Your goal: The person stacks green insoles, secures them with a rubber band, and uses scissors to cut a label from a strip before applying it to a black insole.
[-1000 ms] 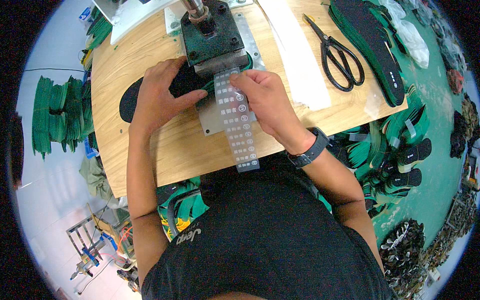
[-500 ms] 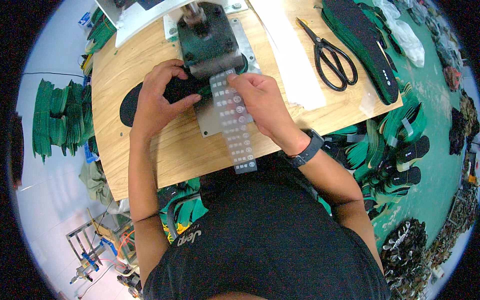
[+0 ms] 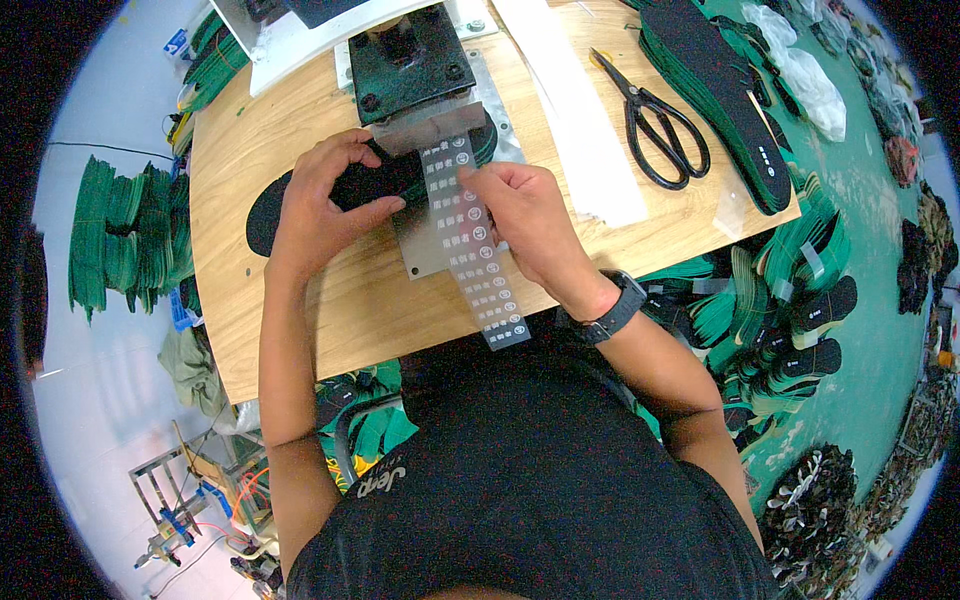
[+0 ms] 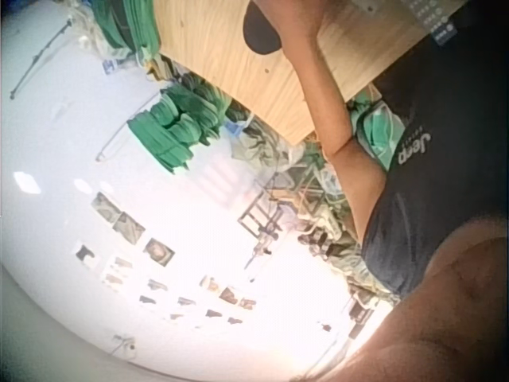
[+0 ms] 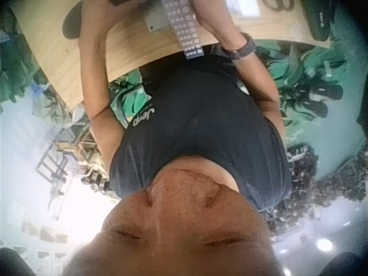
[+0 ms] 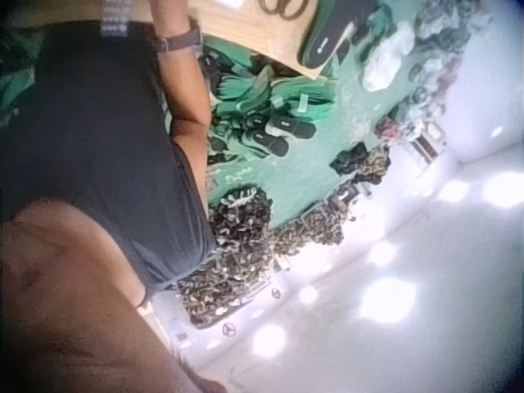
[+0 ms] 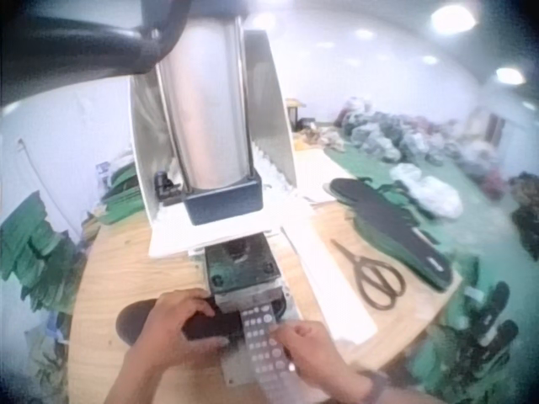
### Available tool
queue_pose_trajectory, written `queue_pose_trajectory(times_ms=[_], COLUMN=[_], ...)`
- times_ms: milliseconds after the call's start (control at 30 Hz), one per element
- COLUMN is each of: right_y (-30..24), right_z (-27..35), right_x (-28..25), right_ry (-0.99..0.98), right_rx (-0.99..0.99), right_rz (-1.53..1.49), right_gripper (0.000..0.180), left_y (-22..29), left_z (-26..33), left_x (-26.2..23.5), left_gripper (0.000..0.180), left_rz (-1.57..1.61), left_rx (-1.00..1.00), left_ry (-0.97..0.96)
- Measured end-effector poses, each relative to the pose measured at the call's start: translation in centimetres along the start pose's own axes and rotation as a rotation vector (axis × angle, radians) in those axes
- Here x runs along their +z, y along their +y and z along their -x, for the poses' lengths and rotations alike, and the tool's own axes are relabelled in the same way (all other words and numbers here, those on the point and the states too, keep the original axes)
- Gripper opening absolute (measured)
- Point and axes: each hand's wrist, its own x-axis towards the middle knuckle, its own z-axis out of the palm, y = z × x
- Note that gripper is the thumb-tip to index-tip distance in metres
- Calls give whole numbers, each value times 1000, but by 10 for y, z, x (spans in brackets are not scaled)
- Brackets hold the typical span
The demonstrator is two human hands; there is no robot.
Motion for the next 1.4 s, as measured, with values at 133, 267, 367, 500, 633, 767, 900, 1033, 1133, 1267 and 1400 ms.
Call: queue_pose_trajectory(times_ms=[133, 267, 367, 500, 633, 767, 900, 1033, 1133, 1267, 1400], right_y=[2, 3, 0, -3, 1, 7, 13, 14, 13, -4, -5], right_z=[-1, -1, -1, 4, 11, 28, 37, 41, 47, 54, 43], right_x=[1, -1, 3, 4, -1, 0, -1, -1, -6, -3, 8], right_ry=[8, 3, 13, 30, 17, -3, -38, -38, -28, 62, -128], right_rx=[6, -19, 4, 3, 7, 51, 30, -25, -112, -497, -919], right_rz=[8, 55, 37, 31, 33, -16, 19, 73, 232, 734, 1077], right_gripper=[25, 25, 24, 23, 23, 23, 26, 25, 22, 24, 17], left_y=[-2, -1, 0, -2, 2, -1, 2, 2, 13, 49, 90], left_z=[2, 2, 1, 1, 1, 1, 2, 2, 5, 32, 60], left_x=[0, 0, 0, 0, -3, 0, -1, -1, -6, -1, 26], left_gripper=[41, 41, 41, 41, 41, 41, 40, 34, 22, 13, 15], left_rz=[2, 3, 5, 12, 12, 9, 18, 20, 33, 166, 793], left_rx=[1, 8, 6, 11, -16, 11, -21, 30, 77, 13, -396], left_ry=[10, 15, 15, 13, -10, 3, 0, 96, 306, 250, 87])
